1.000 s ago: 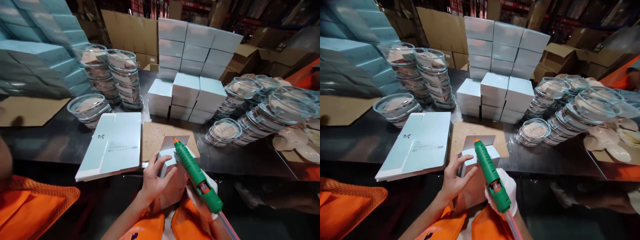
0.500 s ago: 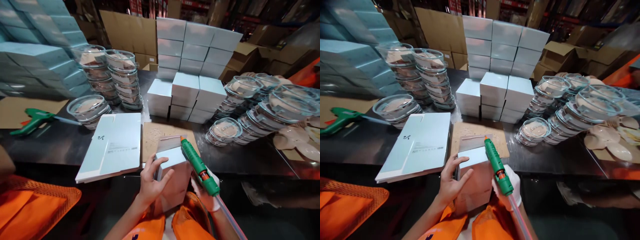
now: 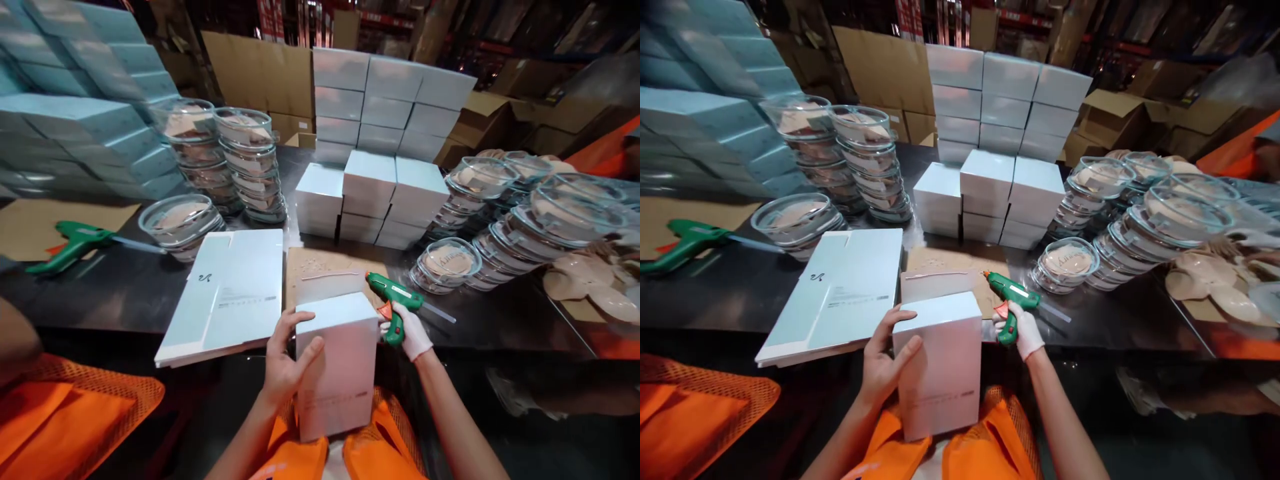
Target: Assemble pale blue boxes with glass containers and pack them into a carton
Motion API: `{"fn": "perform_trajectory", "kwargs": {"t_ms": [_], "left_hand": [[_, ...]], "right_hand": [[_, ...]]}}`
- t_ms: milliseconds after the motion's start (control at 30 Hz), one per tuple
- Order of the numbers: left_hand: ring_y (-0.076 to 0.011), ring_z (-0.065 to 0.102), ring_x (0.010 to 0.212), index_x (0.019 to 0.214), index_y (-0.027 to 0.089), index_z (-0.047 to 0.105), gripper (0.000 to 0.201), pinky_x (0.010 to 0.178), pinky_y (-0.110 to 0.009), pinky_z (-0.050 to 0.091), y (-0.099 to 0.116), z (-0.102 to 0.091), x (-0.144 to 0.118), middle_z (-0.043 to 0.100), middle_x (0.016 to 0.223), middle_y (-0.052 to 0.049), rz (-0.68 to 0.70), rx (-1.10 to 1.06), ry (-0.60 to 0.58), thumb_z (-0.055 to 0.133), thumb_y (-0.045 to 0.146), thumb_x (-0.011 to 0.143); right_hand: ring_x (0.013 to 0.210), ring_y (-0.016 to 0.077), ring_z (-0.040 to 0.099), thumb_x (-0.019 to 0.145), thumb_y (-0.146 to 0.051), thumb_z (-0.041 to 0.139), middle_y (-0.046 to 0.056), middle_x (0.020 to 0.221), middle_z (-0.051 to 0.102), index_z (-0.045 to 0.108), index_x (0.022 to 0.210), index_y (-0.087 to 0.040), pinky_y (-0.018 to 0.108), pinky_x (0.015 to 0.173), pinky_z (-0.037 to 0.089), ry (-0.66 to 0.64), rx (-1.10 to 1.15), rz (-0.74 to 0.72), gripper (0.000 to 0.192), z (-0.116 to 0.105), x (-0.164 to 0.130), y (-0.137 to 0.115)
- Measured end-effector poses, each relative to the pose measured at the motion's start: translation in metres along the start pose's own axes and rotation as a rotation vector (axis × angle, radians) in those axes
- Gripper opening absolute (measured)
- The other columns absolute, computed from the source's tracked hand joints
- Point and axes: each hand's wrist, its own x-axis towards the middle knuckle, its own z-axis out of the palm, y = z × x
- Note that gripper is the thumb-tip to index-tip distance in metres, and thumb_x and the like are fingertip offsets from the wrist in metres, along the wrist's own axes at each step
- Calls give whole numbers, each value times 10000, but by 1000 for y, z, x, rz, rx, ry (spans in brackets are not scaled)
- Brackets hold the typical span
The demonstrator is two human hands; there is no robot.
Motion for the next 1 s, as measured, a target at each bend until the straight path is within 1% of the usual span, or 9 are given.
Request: {"fn": "perform_trajectory", "kwargs": {"t_ms": [133, 233, 367, 467, 600, 667, 767, 900, 1000], "left_hand": [[-279, 642, 1290, 1077, 245, 757, 310, 1086, -353, 481, 0, -1, 2, 771, 1119, -65, 10, -71, 5, 787, 481, 878], [-286, 669, 1246, 1057, 239, 765, 328, 1031, -350, 515, 4, 7, 6, 766, 1098, -76, 29, -161, -60, 795, 504, 866], [-266, 728, 1058, 1053, 233, 761, 343, 944, -359, 554, 7, 22, 11, 743, 1129, -96, 30, -310, -227, 816, 503, 848], [-320, 702, 1178, 1023, 224, 733, 357, 1032, -427, 531, 3, 27, 10, 724, 1193, -134, -36, -395, -222, 821, 515, 837], [-326, 695, 1247, 1216, 295, 575, 494, 1037, -461, 532, -8, 27, 8, 698, 1228, -101, -102, -627, -134, 841, 463, 836], [-300, 714, 1214, 1284, 340, 516, 548, 1034, -460, 536, -13, 25, 9, 690, 1163, -53, -60, -687, -105, 844, 409, 850], [-286, 695, 1217, 1103, 284, 667, 279, 1045, -434, 525, -14, 22, 9, 659, 1135, -55, 15, -572, -160, 814, 377, 885], [-285, 679, 1216, 940, 242, 741, 134, 1051, -430, 522, -8, 17, 10, 651, 1134, -79, 61, -450, -202, 793, 362, 910], [-286, 692, 1197, 945, 240, 743, 143, 1053, -438, 530, 3, 12, 15, 660, 1132, -78, 88, -407, -161, 802, 363, 902]], "right_hand": [[559, 192, 673, 774, -440, 822, 9, 492, 637, 705, 666, -207, 251, 534, 504, 116, -177, -36, 283, -20, -13, -20], [855, 227, 754, 735, -479, 873, 47, 876, 816, 798, 1009, -227, 284, 745, 584, 131, -185, -312, 380, -5, -38, -35], [973, 276, 764, 678, -491, 930, 94, 1136, 816, 784, 1158, -205, 393, 881, 618, -300, -99, -275, 577, 35, -53, -47], [894, 267, 768, 656, -521, 957, 72, 1040, 825, 794, 1086, -210, 406, 864, 626, -358, -68, -242, 555, 40, -50, -46], [1192, 345, 725, 733, -936, 665, 146, 1268, 775, 811, 1123, -222, 510, 1088, 543, -637, -270, -514, 826, 19, -49, -43], [1358, 371, 637, 739, -957, 621, 172, 1466, 671, 775, 1256, -241, 554, 1178, 464, -771, -428, -685, 897, 11, -54, -43], [1360, 305, 640, 915, -627, 755, 154, 1481, 656, 694, 1395, -288, 504, 1167, 489, -744, -598, -898, 590, 14, -63, -42], [1371, 244, 630, 1037, -332, 661, 111, 1442, 672, 733, 1314, -320, 435, 1163, 498, -760, -618, -980, 287, 19, -64, -38], [1473, 305, 528, 927, -558, 771, 137, 1630, 476, 656, 1410, -316, 494, 1196, 459, -695, -547, -809, 553, 4, -60, -30]]}}
